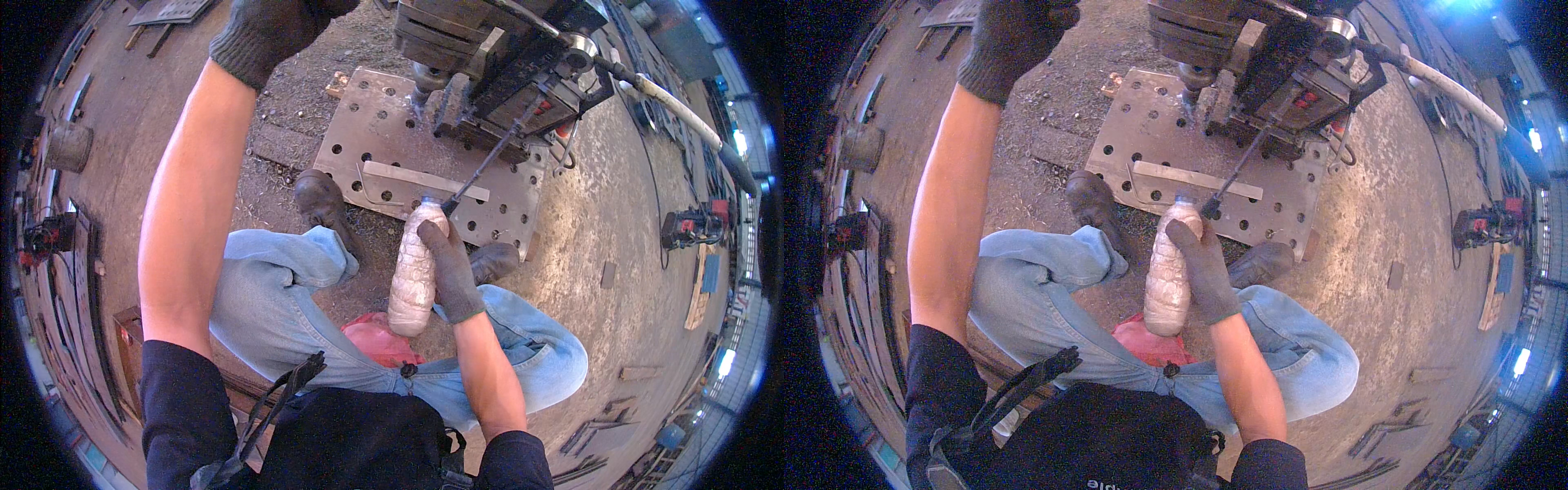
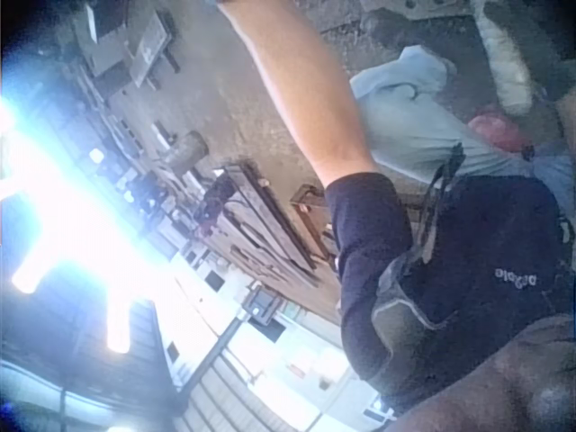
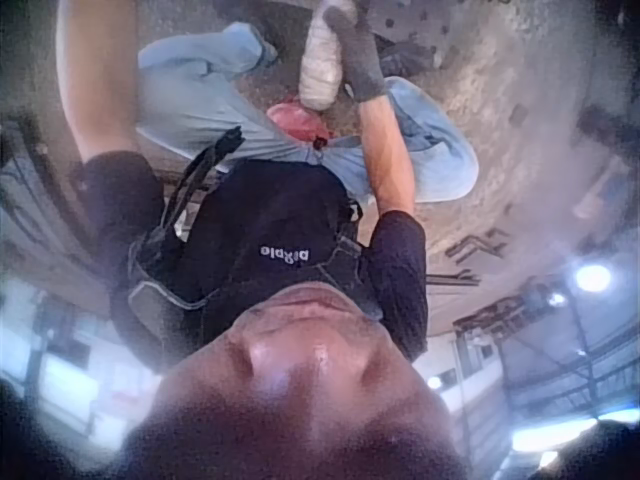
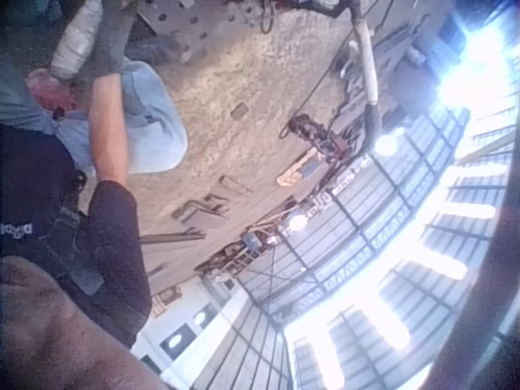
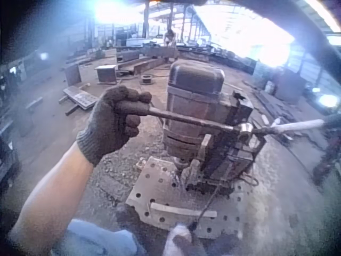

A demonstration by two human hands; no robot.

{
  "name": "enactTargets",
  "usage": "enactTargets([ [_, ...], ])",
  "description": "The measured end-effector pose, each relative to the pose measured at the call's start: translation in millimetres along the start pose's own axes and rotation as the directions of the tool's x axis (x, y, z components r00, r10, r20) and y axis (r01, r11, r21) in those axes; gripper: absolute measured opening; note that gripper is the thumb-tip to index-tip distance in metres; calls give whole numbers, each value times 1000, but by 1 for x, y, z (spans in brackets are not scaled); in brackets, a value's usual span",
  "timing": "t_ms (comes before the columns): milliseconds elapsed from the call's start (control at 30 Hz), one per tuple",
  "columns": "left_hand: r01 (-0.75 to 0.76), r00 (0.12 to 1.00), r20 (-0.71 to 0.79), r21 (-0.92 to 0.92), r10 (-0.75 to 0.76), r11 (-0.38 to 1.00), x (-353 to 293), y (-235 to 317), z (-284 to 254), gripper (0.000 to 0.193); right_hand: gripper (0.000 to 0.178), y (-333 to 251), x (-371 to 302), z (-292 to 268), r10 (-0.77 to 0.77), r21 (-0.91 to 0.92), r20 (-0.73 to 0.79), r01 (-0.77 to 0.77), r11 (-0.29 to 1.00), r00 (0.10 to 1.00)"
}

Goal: The person operates a drill press to drill holes into a metal plate. They hold a plastic bottle to apply liquid coolant to the drill bit and work area while the machine runs. The person remains seated on the floor throughout the process.

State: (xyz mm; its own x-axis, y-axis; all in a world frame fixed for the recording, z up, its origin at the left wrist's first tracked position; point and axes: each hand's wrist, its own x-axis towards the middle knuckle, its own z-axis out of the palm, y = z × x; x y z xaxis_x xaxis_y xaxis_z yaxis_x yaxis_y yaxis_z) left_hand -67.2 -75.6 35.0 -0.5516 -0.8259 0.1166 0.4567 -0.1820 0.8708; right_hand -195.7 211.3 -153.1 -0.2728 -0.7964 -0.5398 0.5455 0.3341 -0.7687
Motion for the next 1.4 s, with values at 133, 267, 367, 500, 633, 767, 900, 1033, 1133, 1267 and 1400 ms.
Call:
enactTargets([
  [133,-26,1000,16,-19,26,999,0,-3,1,31,51,-3,-3,3,0,-65,6,0,998,1000],
  [267,25,994,106,-54,-19,998,6,-2,-13,31,50,-7,-6,5,44,-74,59,-40,996,997],
  [367,21,995,100,-68,-14,997,4,-3,-8,30,49,1,-1,-1,111,36,50,-113,993,993],
  [500,-24,998,55,-34,26,999,1,-4,0,30,38,16,11,-16,240,189,48,-245,951,970],
  [633,-13,997,70,-39,16,999,2,-4,-7,32,35,5,2,-8,297,227,58,-303,926,953],
  [767,-21,1000,10,-34,21,999,2,-5,-5,34,43,15,8,-11,281,203,50,-285,937,958],
  [900,-30,997,-69,9,30,1000,-2,-4,3,33,49,14,7,-15,273,162,34,-275,948,961],
  [1033,64,997,41,-8,-64,998,1,2,-1,31,53,17,9,-15,224,112,43,-228,967,974],
  [1133,123,988,106,-91,-113,988,4,1,-4,32,55,11,9,-15,216,105,57,-221,970,975],
  [1267,134,983,146,-136,-114,982,8,0,-11,33,56,7,8,-13,236,112,65,-242,964,970],
  [1400,95,994,67,-74,-90,993,4,-1,0,35,54,7,11,-18,237,107,38,-240,965,971],
])
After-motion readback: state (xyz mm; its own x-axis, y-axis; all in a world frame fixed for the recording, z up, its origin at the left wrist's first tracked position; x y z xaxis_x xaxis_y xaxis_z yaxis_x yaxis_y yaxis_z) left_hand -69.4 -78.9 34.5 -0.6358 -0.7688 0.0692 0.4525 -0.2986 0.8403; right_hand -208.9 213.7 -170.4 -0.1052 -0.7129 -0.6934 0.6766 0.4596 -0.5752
